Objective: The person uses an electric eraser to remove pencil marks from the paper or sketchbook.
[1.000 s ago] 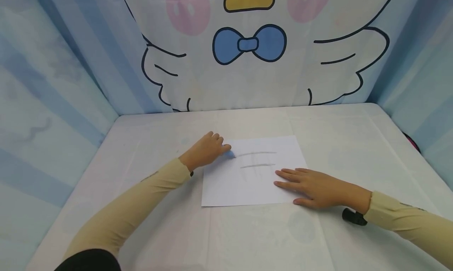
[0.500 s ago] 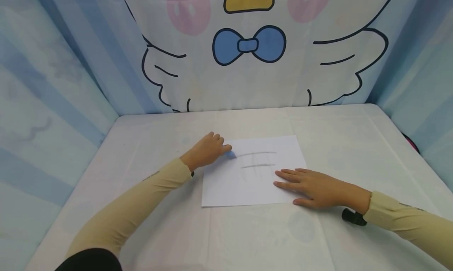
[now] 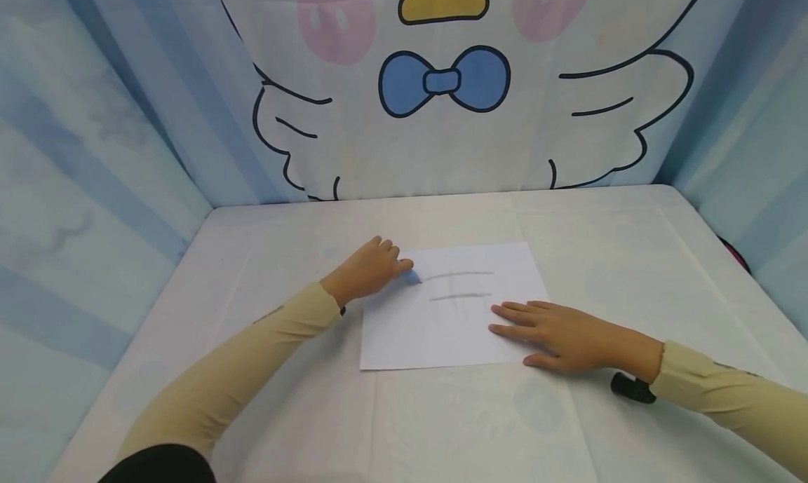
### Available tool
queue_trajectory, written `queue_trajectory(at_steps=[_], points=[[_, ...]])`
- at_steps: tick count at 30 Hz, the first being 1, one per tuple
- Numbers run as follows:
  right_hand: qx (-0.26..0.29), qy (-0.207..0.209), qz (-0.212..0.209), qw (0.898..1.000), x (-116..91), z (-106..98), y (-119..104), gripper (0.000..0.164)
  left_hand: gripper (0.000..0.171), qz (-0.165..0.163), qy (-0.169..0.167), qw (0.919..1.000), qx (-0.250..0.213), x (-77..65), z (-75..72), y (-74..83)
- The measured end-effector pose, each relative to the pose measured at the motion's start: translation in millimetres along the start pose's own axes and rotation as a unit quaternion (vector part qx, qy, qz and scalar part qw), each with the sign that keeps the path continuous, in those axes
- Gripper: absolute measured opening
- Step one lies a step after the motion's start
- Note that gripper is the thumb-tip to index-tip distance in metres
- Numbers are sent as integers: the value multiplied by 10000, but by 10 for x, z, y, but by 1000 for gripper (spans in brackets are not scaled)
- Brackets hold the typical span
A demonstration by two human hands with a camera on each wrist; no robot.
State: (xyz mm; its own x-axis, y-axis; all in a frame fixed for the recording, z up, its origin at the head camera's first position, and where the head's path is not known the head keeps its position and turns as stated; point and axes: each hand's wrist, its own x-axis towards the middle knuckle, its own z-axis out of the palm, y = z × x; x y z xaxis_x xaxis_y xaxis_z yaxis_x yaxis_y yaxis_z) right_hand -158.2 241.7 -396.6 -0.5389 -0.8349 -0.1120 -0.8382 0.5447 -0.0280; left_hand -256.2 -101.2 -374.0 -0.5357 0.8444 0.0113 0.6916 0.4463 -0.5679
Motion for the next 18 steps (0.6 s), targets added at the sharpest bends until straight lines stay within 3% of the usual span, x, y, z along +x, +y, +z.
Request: queue_trajectory(at_steps=[18], points=[[-117, 151, -119, 9997, -3, 18, 14, 58, 18, -10, 21, 10000, -36, 22, -10, 9]])
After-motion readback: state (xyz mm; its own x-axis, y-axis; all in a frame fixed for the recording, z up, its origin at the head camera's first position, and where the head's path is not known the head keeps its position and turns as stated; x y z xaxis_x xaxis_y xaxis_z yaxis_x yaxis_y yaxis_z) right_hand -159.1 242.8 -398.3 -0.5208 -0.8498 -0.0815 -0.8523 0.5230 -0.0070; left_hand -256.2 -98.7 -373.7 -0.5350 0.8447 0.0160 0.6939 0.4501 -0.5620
